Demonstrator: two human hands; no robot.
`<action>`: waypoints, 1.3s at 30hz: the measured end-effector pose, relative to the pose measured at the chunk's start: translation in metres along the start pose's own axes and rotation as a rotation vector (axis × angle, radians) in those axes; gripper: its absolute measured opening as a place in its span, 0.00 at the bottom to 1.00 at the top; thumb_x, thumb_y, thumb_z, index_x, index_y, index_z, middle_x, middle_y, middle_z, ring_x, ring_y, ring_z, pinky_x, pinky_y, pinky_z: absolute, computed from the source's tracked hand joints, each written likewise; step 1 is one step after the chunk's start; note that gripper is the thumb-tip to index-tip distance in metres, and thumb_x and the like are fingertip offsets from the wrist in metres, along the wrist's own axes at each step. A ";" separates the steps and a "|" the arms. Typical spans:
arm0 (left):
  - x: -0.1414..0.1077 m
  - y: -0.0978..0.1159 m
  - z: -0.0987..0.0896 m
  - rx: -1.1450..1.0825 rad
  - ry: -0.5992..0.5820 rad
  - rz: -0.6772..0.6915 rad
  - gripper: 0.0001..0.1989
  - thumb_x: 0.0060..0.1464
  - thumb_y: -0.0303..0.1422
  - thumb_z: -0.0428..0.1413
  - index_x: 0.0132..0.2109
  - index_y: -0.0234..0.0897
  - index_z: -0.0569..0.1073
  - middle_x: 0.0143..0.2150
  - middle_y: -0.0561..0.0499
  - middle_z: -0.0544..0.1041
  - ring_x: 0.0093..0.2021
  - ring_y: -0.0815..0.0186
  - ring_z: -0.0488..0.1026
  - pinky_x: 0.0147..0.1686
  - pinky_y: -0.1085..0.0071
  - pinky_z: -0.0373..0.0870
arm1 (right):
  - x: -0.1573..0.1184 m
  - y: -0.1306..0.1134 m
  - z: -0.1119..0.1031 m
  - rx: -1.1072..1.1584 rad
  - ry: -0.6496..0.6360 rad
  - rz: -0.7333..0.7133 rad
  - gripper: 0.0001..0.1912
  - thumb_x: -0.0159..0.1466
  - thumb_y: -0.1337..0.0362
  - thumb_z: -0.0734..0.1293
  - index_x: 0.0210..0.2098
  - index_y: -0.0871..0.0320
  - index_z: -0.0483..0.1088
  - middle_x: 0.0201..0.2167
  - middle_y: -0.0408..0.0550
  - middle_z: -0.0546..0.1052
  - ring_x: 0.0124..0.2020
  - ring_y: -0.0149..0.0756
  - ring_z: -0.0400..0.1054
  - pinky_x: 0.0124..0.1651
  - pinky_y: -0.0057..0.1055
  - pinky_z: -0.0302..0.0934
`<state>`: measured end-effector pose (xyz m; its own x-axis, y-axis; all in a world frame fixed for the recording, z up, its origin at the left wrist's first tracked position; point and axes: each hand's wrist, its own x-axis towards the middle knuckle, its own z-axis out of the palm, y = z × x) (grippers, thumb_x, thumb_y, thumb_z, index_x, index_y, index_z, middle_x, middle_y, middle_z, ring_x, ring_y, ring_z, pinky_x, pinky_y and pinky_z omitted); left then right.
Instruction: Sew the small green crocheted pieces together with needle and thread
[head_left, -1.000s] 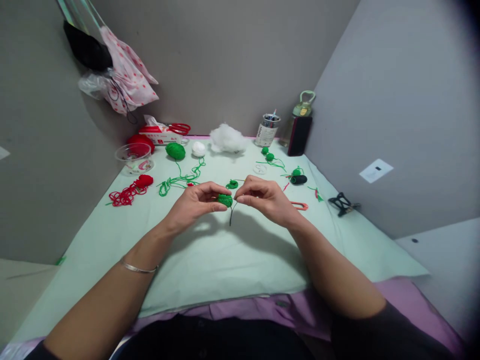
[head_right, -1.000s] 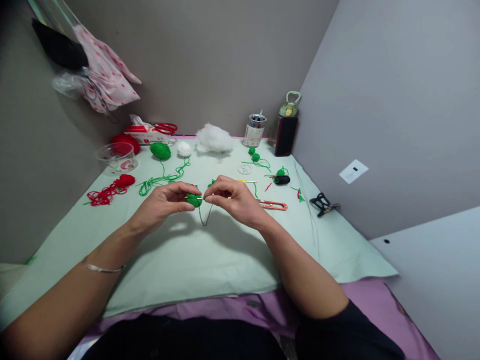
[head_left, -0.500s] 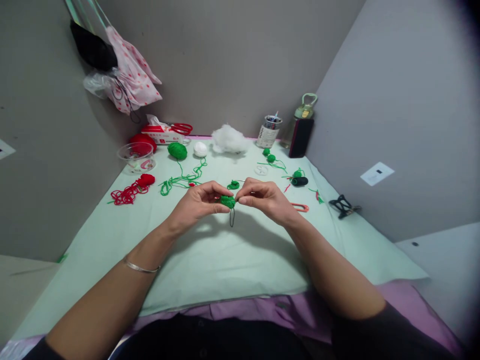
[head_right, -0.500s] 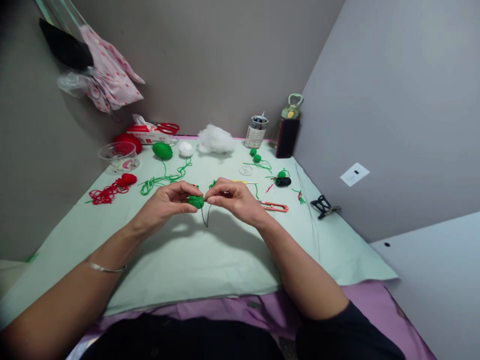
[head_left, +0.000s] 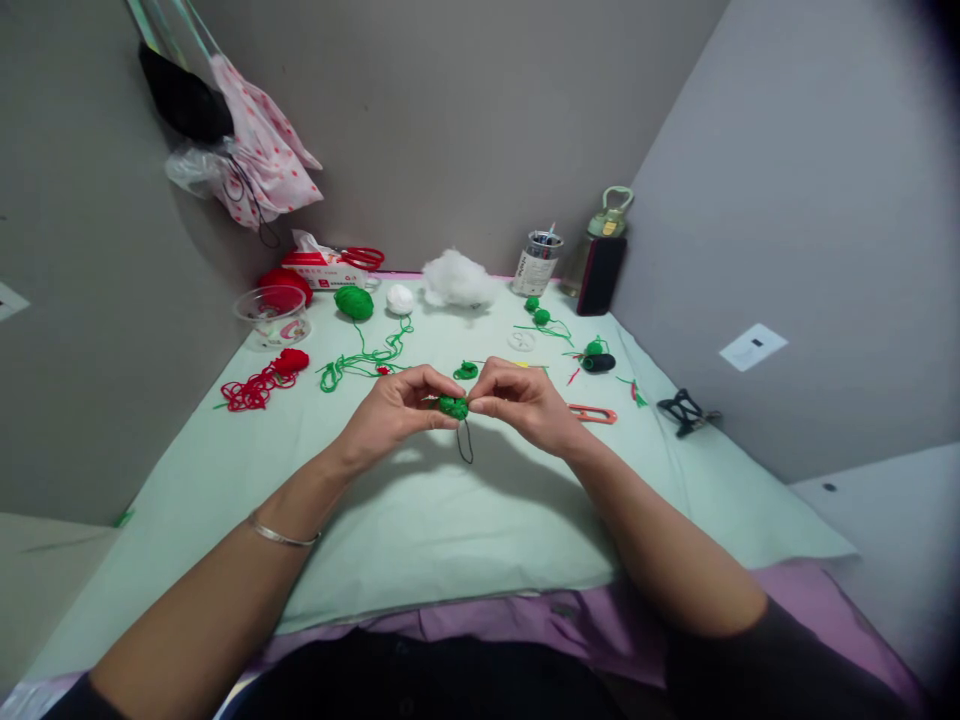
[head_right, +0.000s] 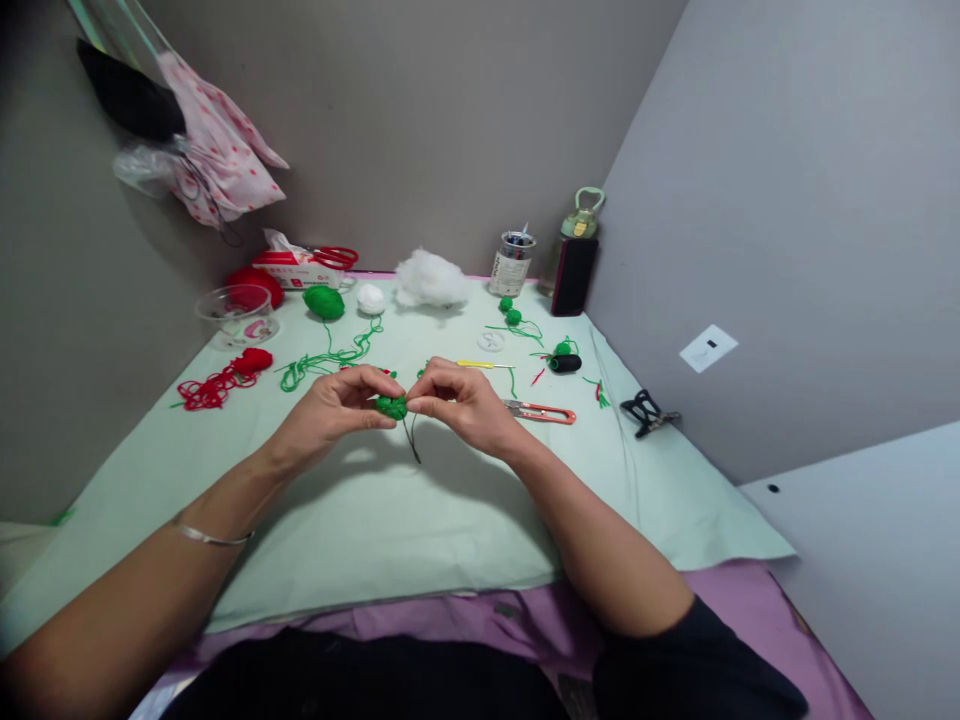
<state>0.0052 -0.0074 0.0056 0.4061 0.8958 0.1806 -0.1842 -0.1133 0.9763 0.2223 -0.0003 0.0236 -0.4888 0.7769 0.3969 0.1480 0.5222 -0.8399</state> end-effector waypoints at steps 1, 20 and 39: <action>0.000 0.000 0.000 0.002 0.003 -0.006 0.15 0.41 0.28 0.73 0.38 0.37 0.80 0.37 0.51 0.80 0.40 0.64 0.78 0.43 0.67 0.76 | 0.000 0.000 -0.001 -0.024 -0.004 -0.007 0.14 0.66 0.55 0.72 0.30 0.59 0.77 0.29 0.43 0.70 0.31 0.31 0.64 0.36 0.31 0.58; -0.003 0.006 0.007 -0.015 -0.108 -0.089 0.14 0.40 0.28 0.72 0.38 0.37 0.83 0.38 0.49 0.81 0.38 0.65 0.77 0.41 0.69 0.77 | 0.000 0.019 -0.026 0.236 -0.290 0.121 0.09 0.62 0.57 0.75 0.35 0.57 0.82 0.30 0.43 0.72 0.32 0.31 0.64 0.37 0.31 0.58; 0.002 -0.003 0.007 0.101 0.151 -0.050 0.15 0.44 0.36 0.71 0.40 0.38 0.80 0.39 0.50 0.81 0.40 0.63 0.76 0.45 0.66 0.72 | -0.005 -0.001 0.004 -0.330 0.137 -0.034 0.01 0.68 0.68 0.67 0.40 0.57 0.71 0.34 0.45 0.74 0.33 0.32 0.67 0.37 0.30 0.62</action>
<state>0.0126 -0.0081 0.0043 0.2719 0.9550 0.1186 -0.0727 -0.1025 0.9921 0.2213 -0.0067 0.0211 -0.3816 0.7852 0.4877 0.4144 0.6170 -0.6690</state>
